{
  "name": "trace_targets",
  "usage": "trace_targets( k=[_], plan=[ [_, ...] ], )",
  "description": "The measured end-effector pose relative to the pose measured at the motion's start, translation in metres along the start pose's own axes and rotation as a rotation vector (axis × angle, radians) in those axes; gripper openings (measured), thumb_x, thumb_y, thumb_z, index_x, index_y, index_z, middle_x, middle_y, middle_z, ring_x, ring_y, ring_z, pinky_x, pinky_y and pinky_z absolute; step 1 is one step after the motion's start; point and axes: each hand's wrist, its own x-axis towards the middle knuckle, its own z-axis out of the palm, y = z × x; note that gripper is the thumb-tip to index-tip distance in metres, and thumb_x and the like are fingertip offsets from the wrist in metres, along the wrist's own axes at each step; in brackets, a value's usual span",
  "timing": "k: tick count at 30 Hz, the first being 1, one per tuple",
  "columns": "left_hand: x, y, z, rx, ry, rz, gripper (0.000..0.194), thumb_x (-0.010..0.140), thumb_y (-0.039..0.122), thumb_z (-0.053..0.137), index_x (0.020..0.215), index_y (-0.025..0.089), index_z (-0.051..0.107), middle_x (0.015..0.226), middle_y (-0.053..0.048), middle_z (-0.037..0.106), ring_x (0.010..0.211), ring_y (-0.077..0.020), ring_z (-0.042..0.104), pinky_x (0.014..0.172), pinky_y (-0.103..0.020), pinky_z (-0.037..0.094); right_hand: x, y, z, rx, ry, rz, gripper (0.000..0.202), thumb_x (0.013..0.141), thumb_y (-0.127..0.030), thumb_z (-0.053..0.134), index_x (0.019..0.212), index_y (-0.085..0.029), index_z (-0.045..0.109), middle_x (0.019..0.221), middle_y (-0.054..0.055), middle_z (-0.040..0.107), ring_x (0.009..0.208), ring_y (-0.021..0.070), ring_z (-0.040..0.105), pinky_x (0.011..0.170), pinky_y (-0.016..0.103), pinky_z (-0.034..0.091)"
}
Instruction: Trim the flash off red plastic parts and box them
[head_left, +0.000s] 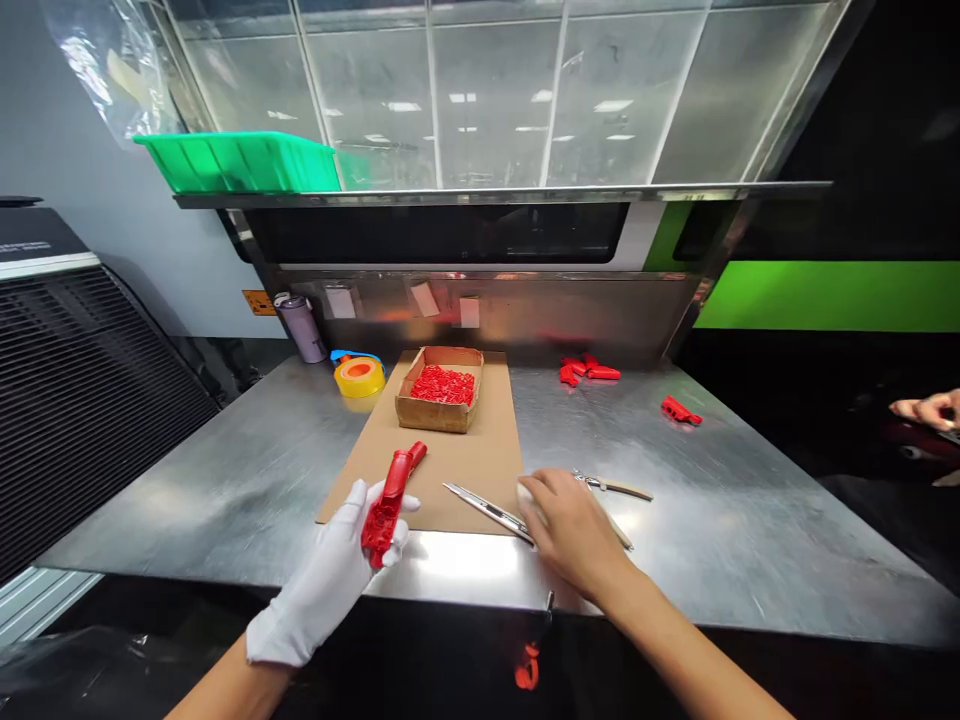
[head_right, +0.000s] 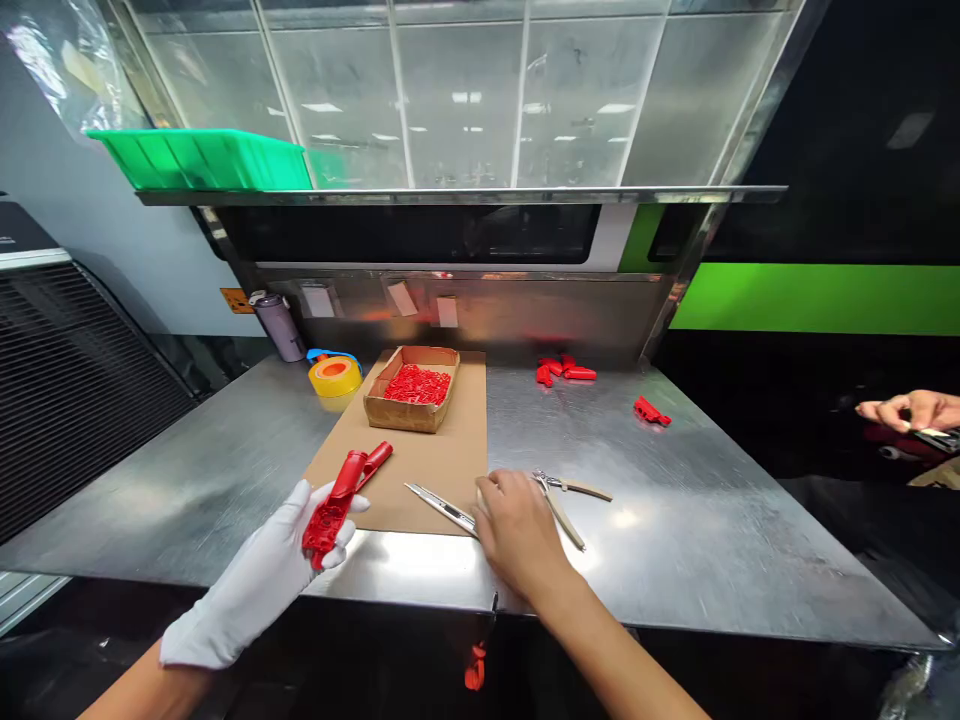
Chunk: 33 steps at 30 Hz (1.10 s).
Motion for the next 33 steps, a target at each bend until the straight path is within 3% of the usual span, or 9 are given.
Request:
trace_targets(
  k=[6, 10, 13, 16, 21, 23, 26, 29, 33],
  plan=[
    [-0.028, -0.017, -0.020, 0.105, -0.085, 0.094, 0.053, 0.097, 0.059, 0.030, 0.103, 0.023, 0.069, 0.063, -0.002, 0.052, 0.061, -0.0164, 0.043, 0.063, -0.026, 0.040, 0.027, -0.052, 0.018, -0.061, -0.143, -0.045, 0.008, 0.096, -0.010, 0.064, 0.102, -0.013, 0.069, 0.098, 0.011, 0.059, 0.093, 0.0281, 0.054, 0.080, 0.035, 0.042],
    [-0.040, -0.020, -0.025, 0.076, -0.061, 0.082, 0.051, 0.097, 0.057, 0.032, 0.105, 0.023, 0.069, 0.065, -0.001, 0.053, 0.060, -0.0157, 0.043, 0.062, -0.026, 0.039, 0.038, -0.060, 0.028, -0.074, -0.178, 0.000, 0.014, 0.095, -0.001, 0.059, 0.101, -0.010, 0.067, 0.097, 0.014, 0.058, 0.092, 0.0295, 0.054, 0.076, 0.034, 0.041],
    [-0.044, -0.023, -0.026, 0.057, -0.056, 0.064, 0.051, 0.097, 0.057, 0.034, 0.096, 0.019, 0.068, 0.067, -0.001, 0.053, 0.059, -0.0139, 0.043, 0.062, -0.027, 0.039, 0.040, -0.061, 0.030, -0.037, -0.187, 0.031, 0.017, 0.092, 0.003, 0.056, 0.099, -0.009, 0.066, 0.095, 0.013, 0.057, 0.088, 0.0288, 0.055, 0.072, 0.032, 0.040],
    [-0.047, -0.027, -0.025, 0.042, -0.083, 0.032, 0.040, 0.094, 0.053, 0.046, 0.091, 0.017, 0.062, 0.075, -0.002, 0.055, 0.059, -0.0117, 0.043, 0.059, -0.027, 0.037, 0.035, -0.063, 0.026, 0.048, -0.175, 0.048, 0.015, 0.092, 0.002, 0.053, 0.096, -0.009, 0.062, 0.094, 0.012, 0.056, 0.081, 0.0263, 0.055, 0.067, 0.030, 0.039],
    [-0.058, -0.041, -0.022, 0.130, -0.225, 0.047, 0.039, 0.087, 0.051, 0.059, 0.102, 0.015, 0.055, 0.085, -0.004, 0.059, 0.066, -0.0130, 0.052, 0.065, -0.029, 0.040, 0.016, -0.080, 0.009, 0.354, -0.148, -0.066, 0.017, 0.100, -0.010, 0.041, 0.095, -0.014, 0.057, 0.092, 0.005, 0.055, 0.084, 0.0202, 0.055, 0.074, 0.025, 0.042],
    [-0.061, -0.048, -0.021, 0.182, -0.291, 0.031, 0.042, 0.086, 0.052, 0.058, 0.102, 0.014, 0.054, 0.089, -0.005, 0.060, 0.069, -0.0136, 0.055, 0.066, -0.028, 0.039, 0.007, -0.091, 0.003, 0.698, -0.177, -0.097, 0.019, 0.102, -0.027, 0.043, 0.104, -0.015, 0.058, 0.090, 0.003, 0.057, 0.082, 0.0200, 0.055, 0.072, 0.025, 0.043],
    [-0.063, -0.058, -0.016, 0.217, -0.361, -0.017, 0.035, 0.078, 0.043, 0.064, 0.096, 0.014, 0.056, 0.084, -0.004, 0.061, 0.068, -0.0140, 0.055, 0.064, -0.028, 0.039, -0.005, -0.106, -0.002, 1.217, -0.273, -0.065, 0.033, 0.093, -0.046, 0.055, 0.100, -0.014, 0.061, 0.081, 0.003, 0.056, 0.074, 0.0203, 0.051, 0.065, 0.025, 0.040],
    [-0.066, -0.059, -0.008, 0.318, -0.345, -0.010, 0.015, 0.073, 0.022, 0.061, 0.085, 0.014, 0.058, 0.076, -0.001, 0.061, 0.069, -0.0157, 0.057, 0.067, -0.029, 0.044, -0.015, -0.116, -0.005, 1.334, -0.350, -0.042, 0.029, 0.083, -0.042, 0.062, 0.084, -0.014, 0.060, 0.073, 0.001, 0.052, 0.068, 0.0174, 0.047, 0.061, 0.023, 0.035],
    [-0.077, -0.052, 0.003, 0.390, -0.320, 0.091, 0.026, 0.077, 0.012, 0.057, 0.102, 0.015, 0.064, 0.100, -0.005, 0.068, 0.093, -0.0207, 0.062, 0.091, -0.036, 0.048, -0.028, -0.126, -0.012, 1.300, -0.430, -0.063, 0.018, 0.076, -0.032, 0.057, 0.081, -0.015, 0.058, 0.072, 0.001, 0.055, 0.068, 0.0170, 0.048, 0.060, 0.023, 0.034]
  ],
)
